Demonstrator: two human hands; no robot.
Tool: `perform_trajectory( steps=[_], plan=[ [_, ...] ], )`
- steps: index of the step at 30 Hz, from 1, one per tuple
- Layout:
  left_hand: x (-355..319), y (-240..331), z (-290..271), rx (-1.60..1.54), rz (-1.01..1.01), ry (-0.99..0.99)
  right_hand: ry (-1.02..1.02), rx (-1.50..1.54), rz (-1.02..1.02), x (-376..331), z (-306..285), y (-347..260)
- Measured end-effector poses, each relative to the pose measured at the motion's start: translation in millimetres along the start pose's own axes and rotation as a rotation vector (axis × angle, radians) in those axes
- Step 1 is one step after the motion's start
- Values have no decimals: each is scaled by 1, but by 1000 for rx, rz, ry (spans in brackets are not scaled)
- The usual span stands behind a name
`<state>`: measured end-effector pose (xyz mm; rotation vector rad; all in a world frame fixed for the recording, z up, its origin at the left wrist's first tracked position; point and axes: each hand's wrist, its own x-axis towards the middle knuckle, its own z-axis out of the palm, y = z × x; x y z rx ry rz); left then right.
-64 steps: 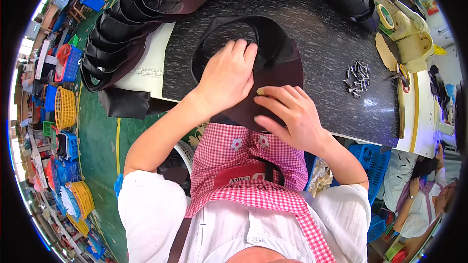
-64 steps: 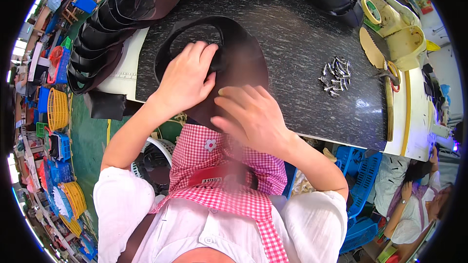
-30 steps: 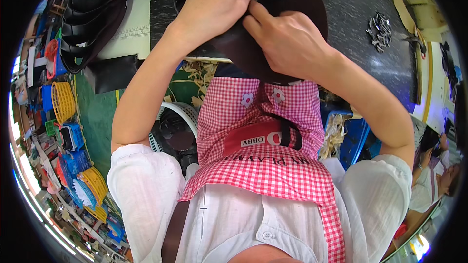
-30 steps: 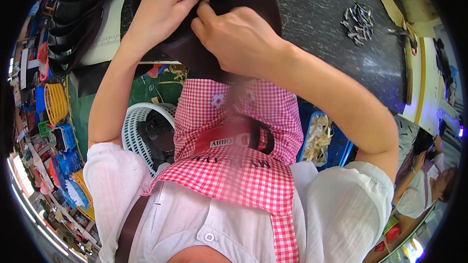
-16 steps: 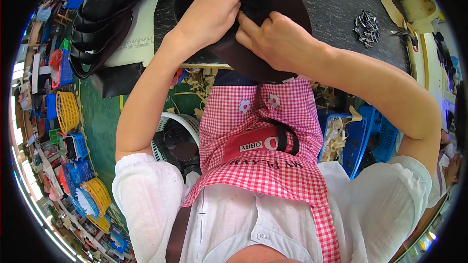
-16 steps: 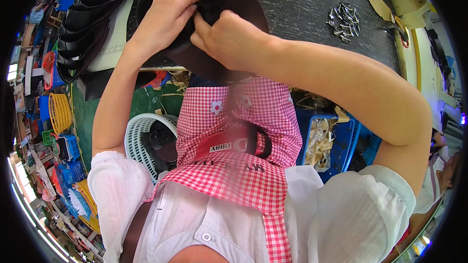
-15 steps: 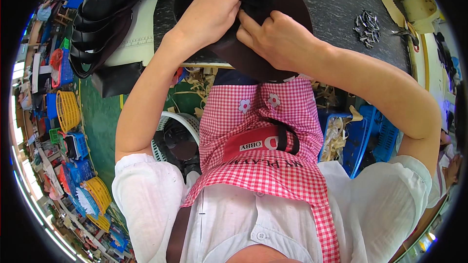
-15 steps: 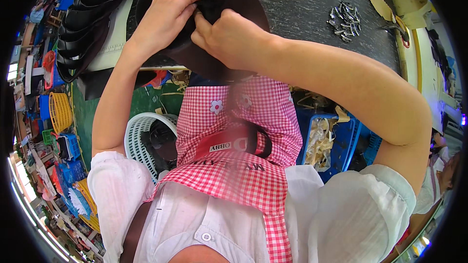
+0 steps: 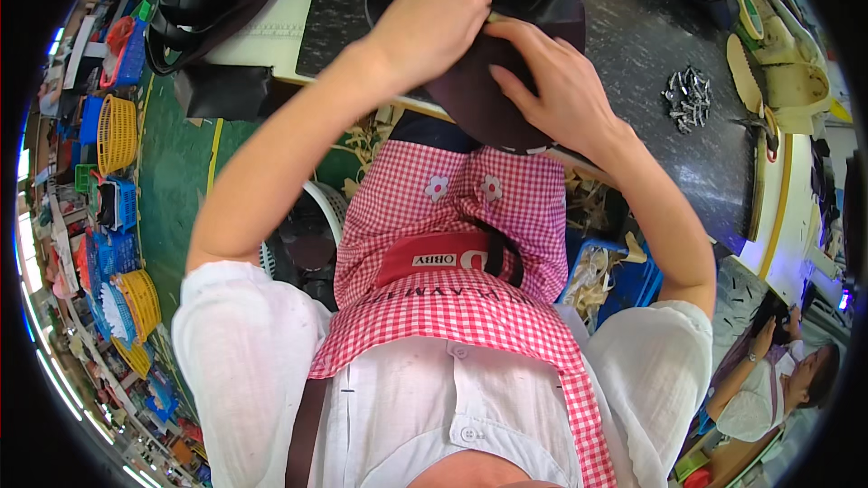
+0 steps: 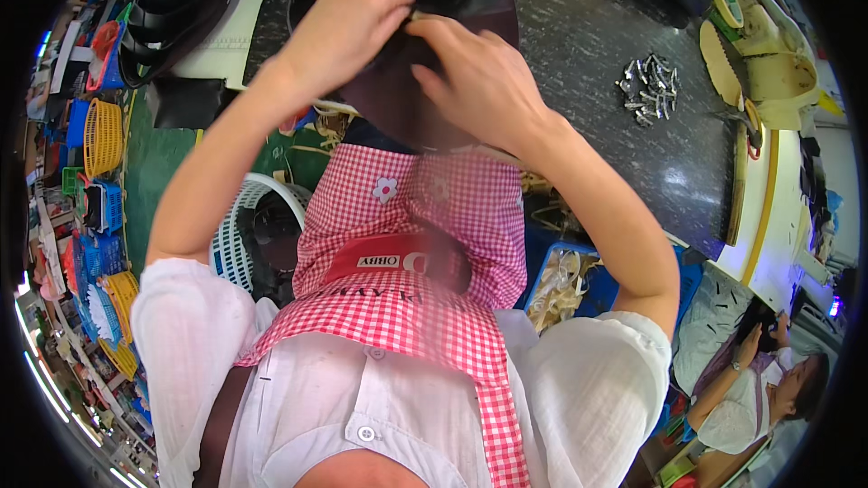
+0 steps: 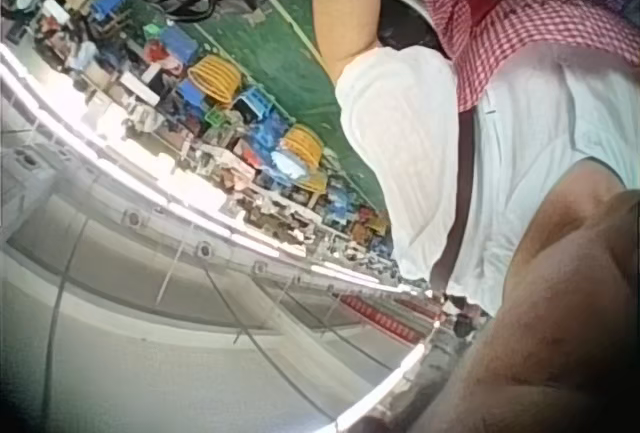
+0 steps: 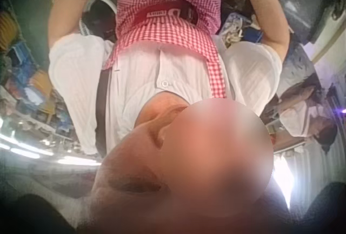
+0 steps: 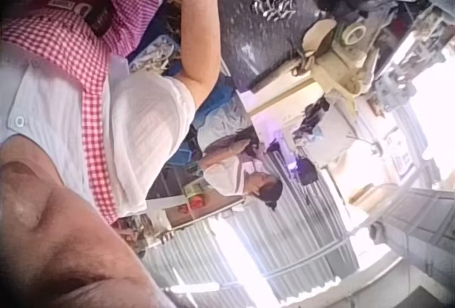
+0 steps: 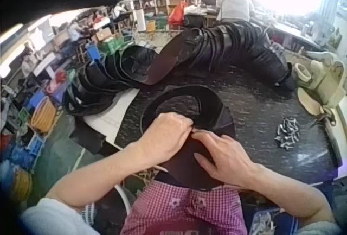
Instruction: Manually assembling leather shoe upper parts using nails and a hammer at a factory workbench.
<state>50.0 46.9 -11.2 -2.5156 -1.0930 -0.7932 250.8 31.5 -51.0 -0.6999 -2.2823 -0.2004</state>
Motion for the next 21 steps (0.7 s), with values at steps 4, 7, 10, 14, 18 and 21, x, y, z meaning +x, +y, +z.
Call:
perform_trajectory(
  steps=[4,7,10,14,18,21],
  plan=[
    [-38,35,24,544,-30,76,284,-77,382,-52,-95,9],
    [-44,49,21,195,-117,189,286,-667,569,-161,-186,120],
    [-45,49,-6,-311,-195,199,132,-670,980,-257,-218,161],
    [-47,37,-6,-117,-223,308,21,-819,1032,-272,-233,183],
    [-49,38,2,-38,-115,387,209,-766,995,-228,-228,139],
    [-55,37,2,28,-37,425,458,-92,922,-157,-201,76]
  ],
)
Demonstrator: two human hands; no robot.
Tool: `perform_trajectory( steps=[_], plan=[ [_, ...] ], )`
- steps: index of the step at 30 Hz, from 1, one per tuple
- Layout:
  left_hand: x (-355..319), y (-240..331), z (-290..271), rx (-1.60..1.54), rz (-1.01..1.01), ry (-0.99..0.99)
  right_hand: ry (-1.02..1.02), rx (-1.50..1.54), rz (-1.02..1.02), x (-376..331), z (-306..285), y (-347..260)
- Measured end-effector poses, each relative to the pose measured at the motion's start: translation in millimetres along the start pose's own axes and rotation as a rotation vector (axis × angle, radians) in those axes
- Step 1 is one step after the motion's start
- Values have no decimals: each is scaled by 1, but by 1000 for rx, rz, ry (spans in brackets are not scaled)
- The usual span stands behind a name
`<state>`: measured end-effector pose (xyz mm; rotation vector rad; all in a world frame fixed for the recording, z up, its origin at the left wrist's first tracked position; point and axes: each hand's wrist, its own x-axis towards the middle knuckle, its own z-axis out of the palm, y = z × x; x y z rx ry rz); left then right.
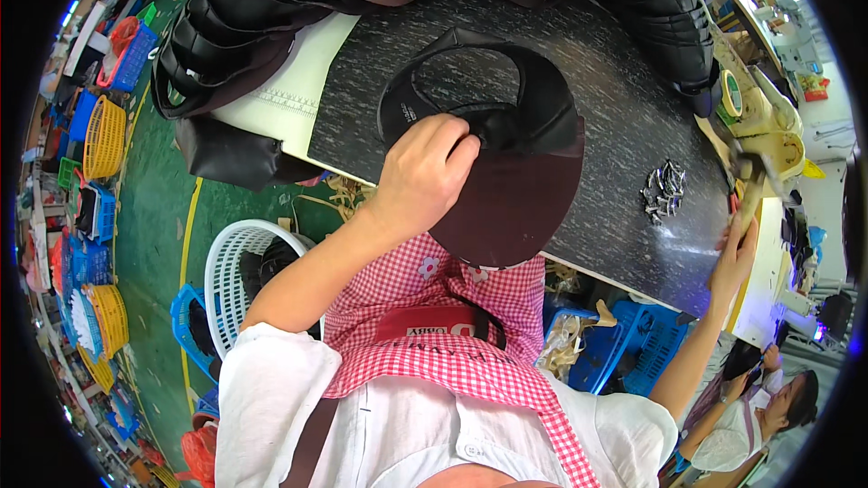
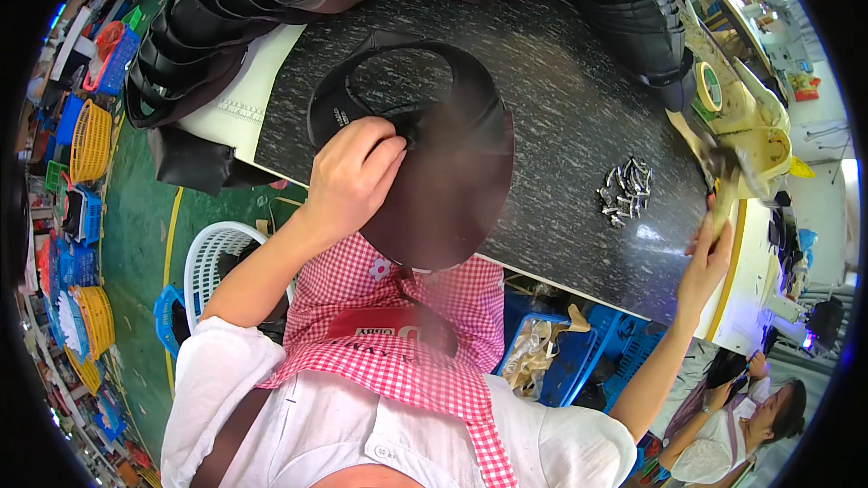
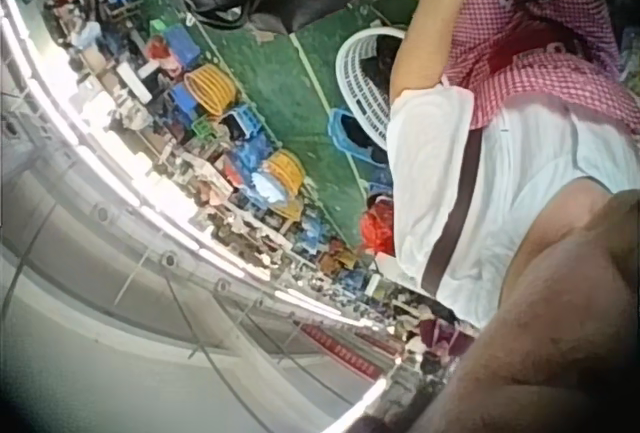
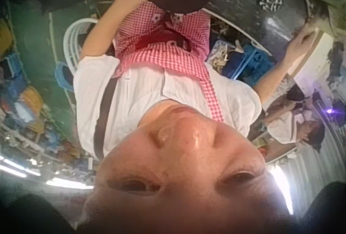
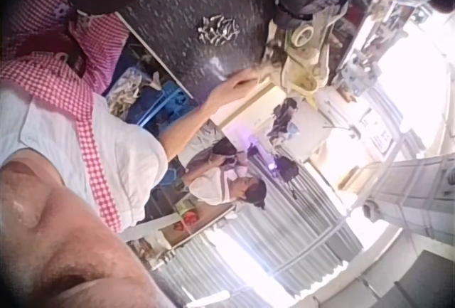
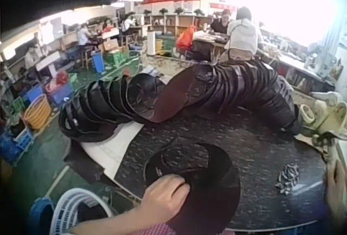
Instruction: Manually assembling leather shoe upper parts using nails and a hammer at a factory workbench.
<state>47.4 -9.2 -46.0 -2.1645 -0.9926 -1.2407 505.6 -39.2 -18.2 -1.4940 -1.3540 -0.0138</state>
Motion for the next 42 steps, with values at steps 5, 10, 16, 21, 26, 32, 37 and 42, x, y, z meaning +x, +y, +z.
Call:
perform_trajectory(
  steps=[5,10,16,21,26,32,37,42],
  plan=[
    [4,-2,0,-7,21,-10,-413,120,-459,-50,90,-158],
    [4,-1,-3,-5,62,-75,-673,-10,-446,-47,142,-172],
    [2,-1,-6,-9,91,-57,-675,-8,-467,-56,144,-169],
    [0,-7,-6,-8,92,-33,-600,56,-477,-60,140,-181],
    [-3,-2,-3,-6,85,-21,-672,17,-474,-62,136,-174],
    [-1,-2,1,-12,105,14,-695,-45,-526,-66,128,-161],
    [3,3,-13,11,68,-187,-643,31,-363,-57,112,-162],
    [28,-2,-22,79,105,-391,-625,4,-537,-58,122,-165]
  ],
)
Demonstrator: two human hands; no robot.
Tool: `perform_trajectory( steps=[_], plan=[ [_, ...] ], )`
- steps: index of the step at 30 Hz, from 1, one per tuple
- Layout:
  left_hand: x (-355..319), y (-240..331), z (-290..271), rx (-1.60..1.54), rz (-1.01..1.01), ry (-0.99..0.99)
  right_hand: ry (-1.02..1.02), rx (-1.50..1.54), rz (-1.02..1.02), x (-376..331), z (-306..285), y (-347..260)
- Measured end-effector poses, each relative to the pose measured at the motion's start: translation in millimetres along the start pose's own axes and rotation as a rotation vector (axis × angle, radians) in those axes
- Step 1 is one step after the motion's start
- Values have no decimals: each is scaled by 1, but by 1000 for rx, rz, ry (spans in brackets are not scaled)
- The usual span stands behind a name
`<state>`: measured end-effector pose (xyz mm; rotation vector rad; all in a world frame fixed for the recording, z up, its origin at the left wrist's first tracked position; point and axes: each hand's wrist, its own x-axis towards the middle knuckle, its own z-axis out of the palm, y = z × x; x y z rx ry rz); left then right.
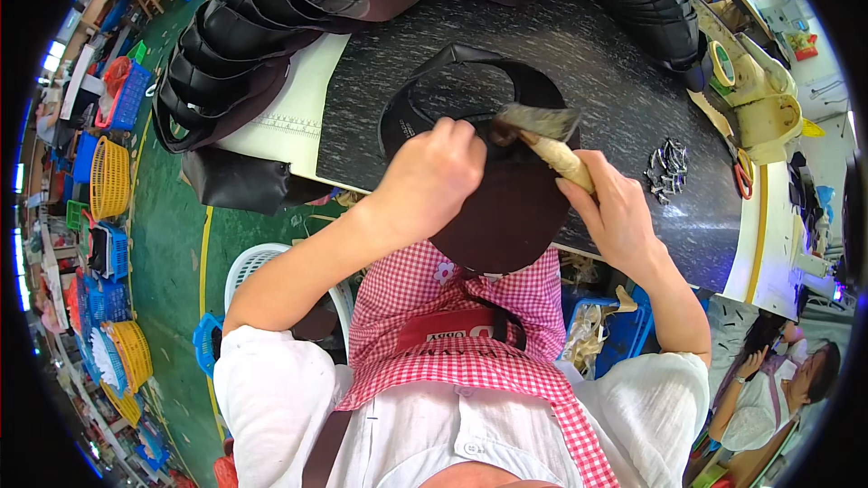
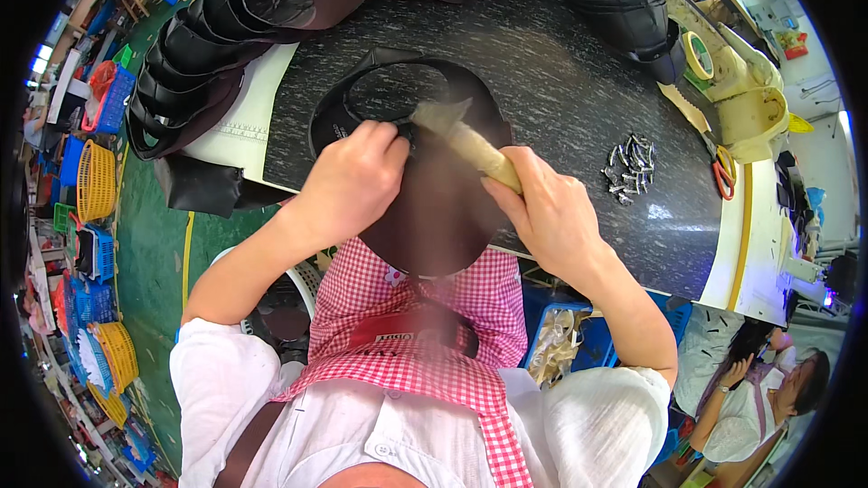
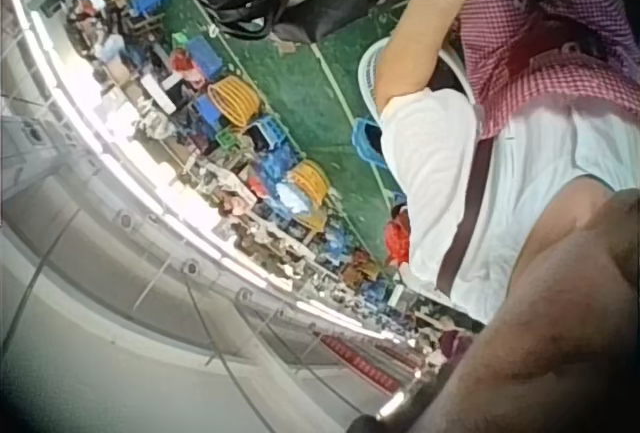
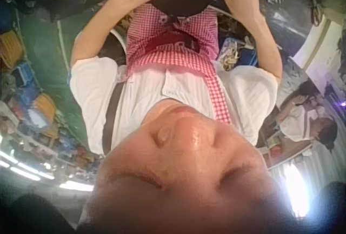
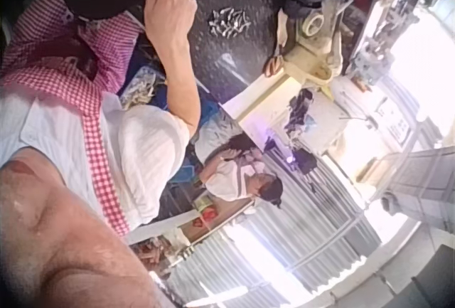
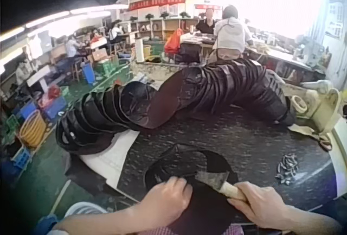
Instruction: Manually assembling leather shoe upper parts using nails and a hammer at a factory workbench.
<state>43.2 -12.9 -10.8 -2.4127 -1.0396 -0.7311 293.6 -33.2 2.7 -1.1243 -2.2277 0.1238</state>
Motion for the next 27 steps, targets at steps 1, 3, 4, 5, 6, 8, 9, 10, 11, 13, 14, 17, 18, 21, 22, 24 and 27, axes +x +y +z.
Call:
perform_trajectory(
  steps=[1,3,4,5,6,8,9,10,11,13,14,17,18,21,22,24,27],
  plan=[
    [5,3,0,111,24,-107,-4,-51,-31,0,2,2],
    [9,3,6,160,53,-62,19,-34,-42,-9,1,3],
    [7,-2,6,116,52,-32,7,36,-27,-16,-3,-1],
    [5,-7,7,67,53,-1,-4,102,-9,-23,-4,-2],
    [5,-9,7,68,53,-8,-24,117,-48,-30,-3,2],
    [6,-10,4,8,34,80,-50,74,-62,-29,-2,-1],
    [7,-11,5,7,35,70,-76,23,-83,-28,-1,-2],
    [9,-13,5,-66,35,147,-84,0,-82,-25,4,2],
    [11,-15,6,-138,33,223,-83,4,-75,-22,5,5],
    [17,-10,-1,-172,37,282,-174,15,-22,-17,4,12],
    [18,-8,-2,-202,37,348,-179,-5,-31,-15,2,12],
    [9,-11,0,-127,-29,161,-131,34,-52,-14,6,13],
    [6,-10,4,-129,-28,162,-131,32,-51,-14,2,12],
    [-5,-8,11,-27,88,161,-177,93,-6,-10,-17,1],
    [-5,-7,11,-32,93,181,-109,128,-2,-8,-22,-4],
    [-6,-7,11,-42,106,223,14,152,-33,0,-22,-9],
    [-13,-7,12,-51,125,237,13,19,-67,23,-3,-6]
  ],
)
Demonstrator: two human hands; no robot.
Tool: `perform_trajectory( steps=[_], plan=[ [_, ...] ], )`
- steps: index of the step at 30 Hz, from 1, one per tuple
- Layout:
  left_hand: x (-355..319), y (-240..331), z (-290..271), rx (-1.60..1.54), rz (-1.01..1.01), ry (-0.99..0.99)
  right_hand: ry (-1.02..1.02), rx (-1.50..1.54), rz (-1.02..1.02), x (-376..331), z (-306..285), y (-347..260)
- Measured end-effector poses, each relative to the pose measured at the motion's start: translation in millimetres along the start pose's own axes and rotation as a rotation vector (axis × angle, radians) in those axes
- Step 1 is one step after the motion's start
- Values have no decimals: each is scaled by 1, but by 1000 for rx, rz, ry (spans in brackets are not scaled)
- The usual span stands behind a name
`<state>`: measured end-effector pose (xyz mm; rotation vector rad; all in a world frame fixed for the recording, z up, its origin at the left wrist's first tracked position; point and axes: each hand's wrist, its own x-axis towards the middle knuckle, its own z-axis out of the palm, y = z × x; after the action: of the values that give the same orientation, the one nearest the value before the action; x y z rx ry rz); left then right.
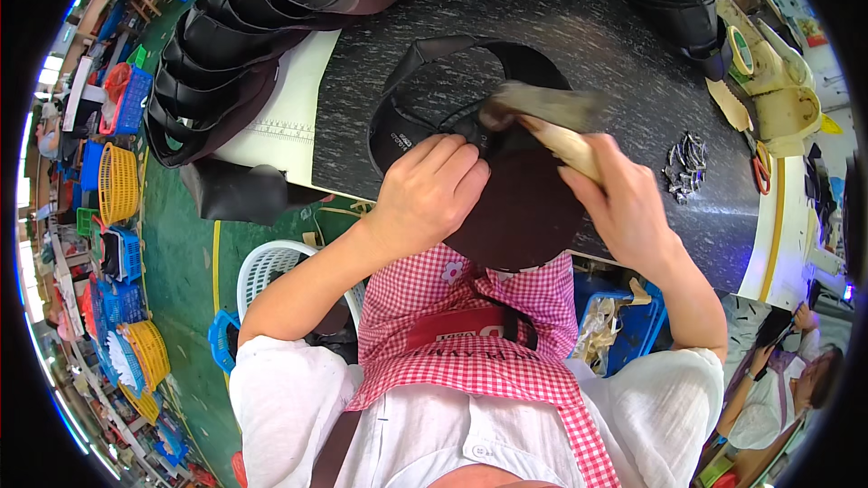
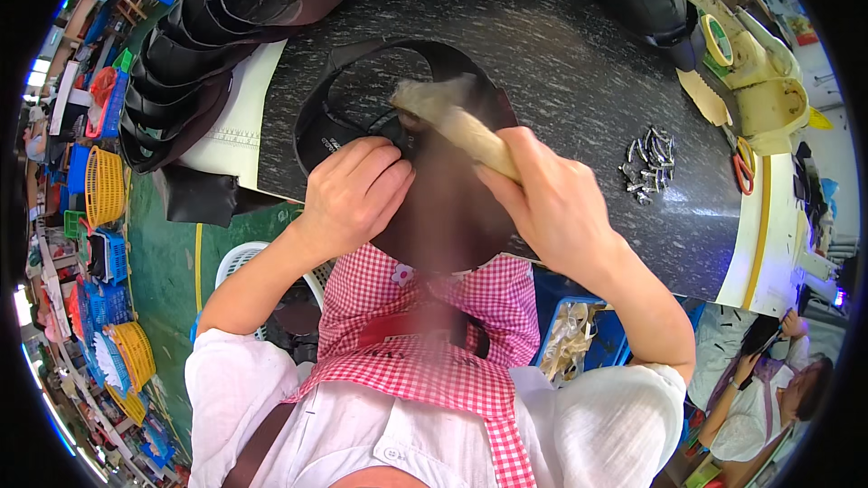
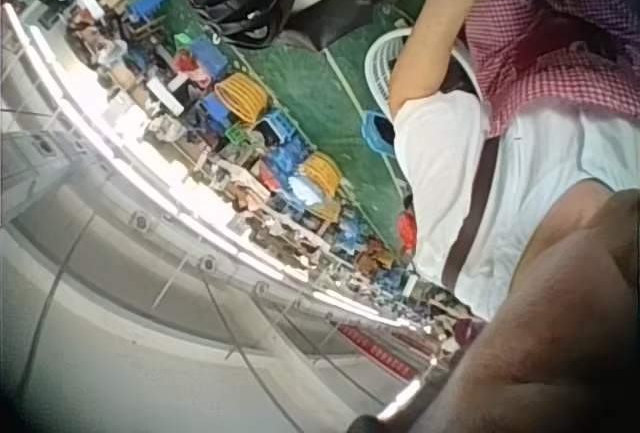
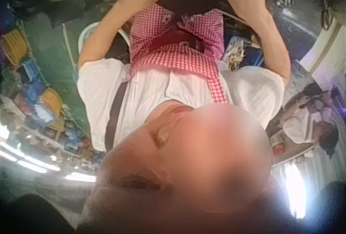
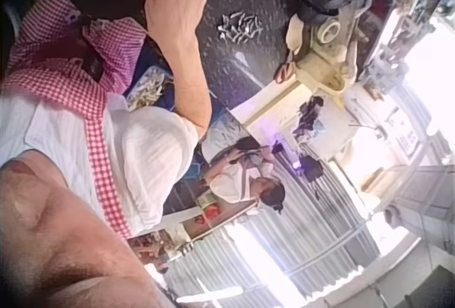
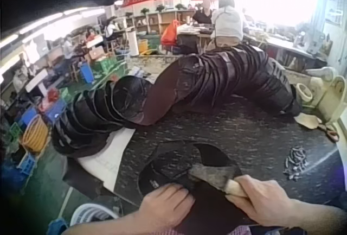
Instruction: Manually assembling leather shoe upper parts using nails and a hammer at a factory workbench.
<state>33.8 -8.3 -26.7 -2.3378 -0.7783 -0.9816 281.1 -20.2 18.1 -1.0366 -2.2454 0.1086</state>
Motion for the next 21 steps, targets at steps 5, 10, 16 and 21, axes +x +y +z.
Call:
perform_trajectory(
  steps=[5,10,16,21],
  plan=[
    [-1,3,0,-27,-21,-47,-31,-103,27,14,0,2],
    [-3,2,-7,-44,-38,-48,-126,-99,-14,-13,7,-1],
    [26,-19,-39,-4,40,224,-36,108,89,-22,-21,-3],
    [74,-70,-24,319,-86,-184,-75,11,39,-16,-6,20]
  ],
)
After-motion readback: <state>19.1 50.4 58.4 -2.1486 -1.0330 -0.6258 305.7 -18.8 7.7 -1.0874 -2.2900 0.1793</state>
